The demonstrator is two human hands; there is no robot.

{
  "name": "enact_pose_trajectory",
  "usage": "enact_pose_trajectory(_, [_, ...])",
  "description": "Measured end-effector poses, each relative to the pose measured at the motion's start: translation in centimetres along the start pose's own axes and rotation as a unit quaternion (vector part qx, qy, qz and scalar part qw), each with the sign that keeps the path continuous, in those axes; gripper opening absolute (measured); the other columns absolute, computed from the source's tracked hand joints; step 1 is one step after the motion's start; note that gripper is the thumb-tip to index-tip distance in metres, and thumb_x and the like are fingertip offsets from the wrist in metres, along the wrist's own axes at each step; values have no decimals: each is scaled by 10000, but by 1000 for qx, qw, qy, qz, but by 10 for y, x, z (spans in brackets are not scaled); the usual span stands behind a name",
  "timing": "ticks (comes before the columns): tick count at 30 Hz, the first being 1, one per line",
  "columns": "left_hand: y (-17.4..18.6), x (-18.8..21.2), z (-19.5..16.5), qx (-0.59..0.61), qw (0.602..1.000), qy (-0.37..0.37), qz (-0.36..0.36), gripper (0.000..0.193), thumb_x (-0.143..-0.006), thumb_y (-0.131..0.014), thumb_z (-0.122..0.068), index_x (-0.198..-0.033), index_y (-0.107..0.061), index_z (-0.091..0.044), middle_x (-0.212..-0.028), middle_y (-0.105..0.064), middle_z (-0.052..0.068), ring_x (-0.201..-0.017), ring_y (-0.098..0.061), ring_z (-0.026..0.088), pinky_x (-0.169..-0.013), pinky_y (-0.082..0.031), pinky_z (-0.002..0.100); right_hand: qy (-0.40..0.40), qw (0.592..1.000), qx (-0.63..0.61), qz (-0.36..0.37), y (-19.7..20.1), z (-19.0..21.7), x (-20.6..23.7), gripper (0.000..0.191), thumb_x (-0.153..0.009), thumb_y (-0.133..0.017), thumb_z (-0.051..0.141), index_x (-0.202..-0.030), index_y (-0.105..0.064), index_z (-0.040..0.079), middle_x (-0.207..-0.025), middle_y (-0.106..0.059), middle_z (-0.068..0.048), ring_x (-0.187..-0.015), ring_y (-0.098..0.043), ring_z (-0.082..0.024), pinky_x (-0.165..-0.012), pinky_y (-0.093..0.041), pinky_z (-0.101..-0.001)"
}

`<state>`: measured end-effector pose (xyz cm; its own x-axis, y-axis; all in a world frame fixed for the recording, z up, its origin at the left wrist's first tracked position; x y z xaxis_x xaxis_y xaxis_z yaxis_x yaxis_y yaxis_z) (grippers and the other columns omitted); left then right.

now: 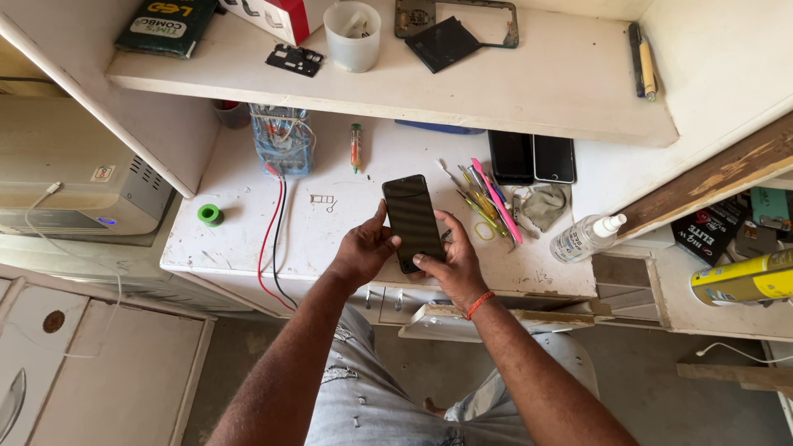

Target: The person repairs a disassembled smartphone at a workbench, using a screwdriver and tweezers to work on the internal components and battery area. They then align the phone chassis, press the screen assembly into place, and press the back cover onto the phone body.

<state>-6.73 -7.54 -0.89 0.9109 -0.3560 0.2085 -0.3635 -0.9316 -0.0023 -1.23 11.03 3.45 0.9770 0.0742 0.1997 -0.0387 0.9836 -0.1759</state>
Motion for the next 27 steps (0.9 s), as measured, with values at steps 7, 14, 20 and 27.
enact_pose_trajectory(7, [0, -2, -2, -8, 1000, 24, -1, 791, -973, -649, -125, -1627, -204, -134, -1126, -740, 44, -1035, -665, 97, -1003, -556, 289, 3, 1000, -5, 5, -1, 1, -2, 863, -837, -694, -54, -1555, -268, 166, -1119, -679, -140, -959, -722, -190, -746, -677, -378])
enact_pose_trajectory(14, [-1, -4, 0, 0, 1000, 0, 1, 790, -973, -647, -113, -1638, -219, -134, -1102, -746, 56, -1010, -654, 90, -991, -552, 290, -7, 1000, 2, -1, 0, 0, -2, 863, -836, -699, -54, -1554, -276, 171, -1125, -683, -157, -957, -720, -195, -749, -674, -378])
enact_pose_trajectory(20, [-1, -2, -4, -23, 1000, 20, 0, 791, -971, -642, -113, -1633, -212, -142, -1110, -747, 46, -1017, -661, 90, -990, -554, 283, -1, 1000, 7, 1, 1, 0, -2, 857, -833, -700, -61, -1545, -281, 167, -1133, -680, -149, -971, -719, -201, -746, -675, -380])
enact_pose_trajectory(27, [-1, -1, -9, -31, 999, 31, 3, 795, -976, -646, -131, -1629, -192, -122, -1120, -738, 63, -1031, -668, 114, -999, -565, 297, -13, 1000, 14, -2, 0, 3, -2, 856, -834, -693, -62, -1541, -273, 174, -1117, -687, -158, -966, -723, -203, -758, -680, -384])
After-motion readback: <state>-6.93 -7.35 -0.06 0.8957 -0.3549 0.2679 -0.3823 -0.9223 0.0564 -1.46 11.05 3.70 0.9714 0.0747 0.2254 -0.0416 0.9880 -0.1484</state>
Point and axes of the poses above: each hand's wrist, its own x-axis away from the middle knuckle, its own y-axis out of the back of the hand, z = x × y, the point moved 2 cm from there along -x, towards the middle knuckle
